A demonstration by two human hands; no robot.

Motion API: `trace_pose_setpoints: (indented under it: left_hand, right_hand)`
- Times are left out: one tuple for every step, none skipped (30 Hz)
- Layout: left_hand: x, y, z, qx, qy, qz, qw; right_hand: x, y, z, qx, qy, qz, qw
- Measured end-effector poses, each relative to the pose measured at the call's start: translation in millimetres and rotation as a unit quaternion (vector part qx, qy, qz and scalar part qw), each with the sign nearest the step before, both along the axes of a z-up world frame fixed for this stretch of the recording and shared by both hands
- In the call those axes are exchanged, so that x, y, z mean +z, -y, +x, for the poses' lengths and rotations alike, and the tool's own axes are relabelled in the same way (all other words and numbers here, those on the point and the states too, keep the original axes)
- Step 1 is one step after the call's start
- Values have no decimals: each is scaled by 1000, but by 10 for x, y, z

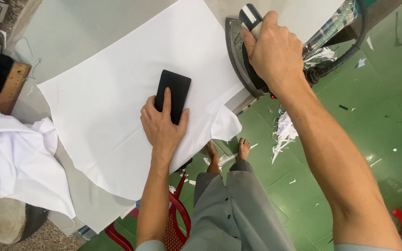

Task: The person irons a white piece of fabric on a table using a steam iron and a black rectangular pressing block. They repeatedly smooth the fabric with their hands and press it with the block while moving the iron over the surface.

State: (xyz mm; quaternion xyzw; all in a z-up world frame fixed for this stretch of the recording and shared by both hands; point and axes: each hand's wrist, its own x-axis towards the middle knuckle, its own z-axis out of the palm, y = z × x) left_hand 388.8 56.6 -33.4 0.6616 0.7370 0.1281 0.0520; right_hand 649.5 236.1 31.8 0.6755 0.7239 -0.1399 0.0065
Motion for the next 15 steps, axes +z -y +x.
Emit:
trace_pose_setpoints:
  left_hand:
    - [-15, -1, -4, -4, 6, 19, 1000]
    - [-29, -2, -7, -9, 12, 38, 999]
    - [-70, -20, -26, -8, 11, 39, 999]
    - [-108, -37, -47, -39, 16, 52, 998]
    - [-144, -62, -78, -69, 19, 66, 995]
    - [-134, -137, -69, -67, 17, 68, 995]
    - [-116, -204, -57, -129, 44, 56, 989]
    - [-93, -273, -47, -191, 69, 44, 978]
    - [-110, -338, 47, -188, 66, 47, 979]
    - [-124, -409, 138, -229, 74, 17, 970]
    - [-142, -482, 240, -268, 82, -14, 960]
    - [-76, -537, 370, -262, 80, -10, 962]
    - [-9, -603, 511, -285, 74, -45, 955]
    - [54, -677, 650, -307, 67, -80, 946]
    - [4, -691, 741, -300, 66, -77, 949]
  right_hand:
    - [10, -12, 7, -5, -2, -7, 1000]
    - [21, -23, 15, -10, -4, -14, 1000]
    - [20, -33, 33, -9, -5, -13, 1000]
    - [21, -42, 50, -13, -8, -16, 1000]
    - [26, -61, 55, -16, -10, -18, 1000]
    - [32, -70, 71, -14, -12, -16, 1000]
    - [43, -88, 81, -17, -20, -13, 1000]
    - [58, -107, 90, -19, -28, -11, 999]
    - [72, -134, 107, -16, -30, -7, 999]
    - [88, -164, 124, -27, -34, -12, 999]
    - [104, -208, 142, -35, -38, -17, 999]
    - [114, -268, 167, -28, -39, -13, 999]
    - [125, -335, 203, -36, -41, -18, 998]
    - [133, -409, 237, -43, -42, -23, 998]
    - [80, -487, 289, -35, -43, -19, 998]
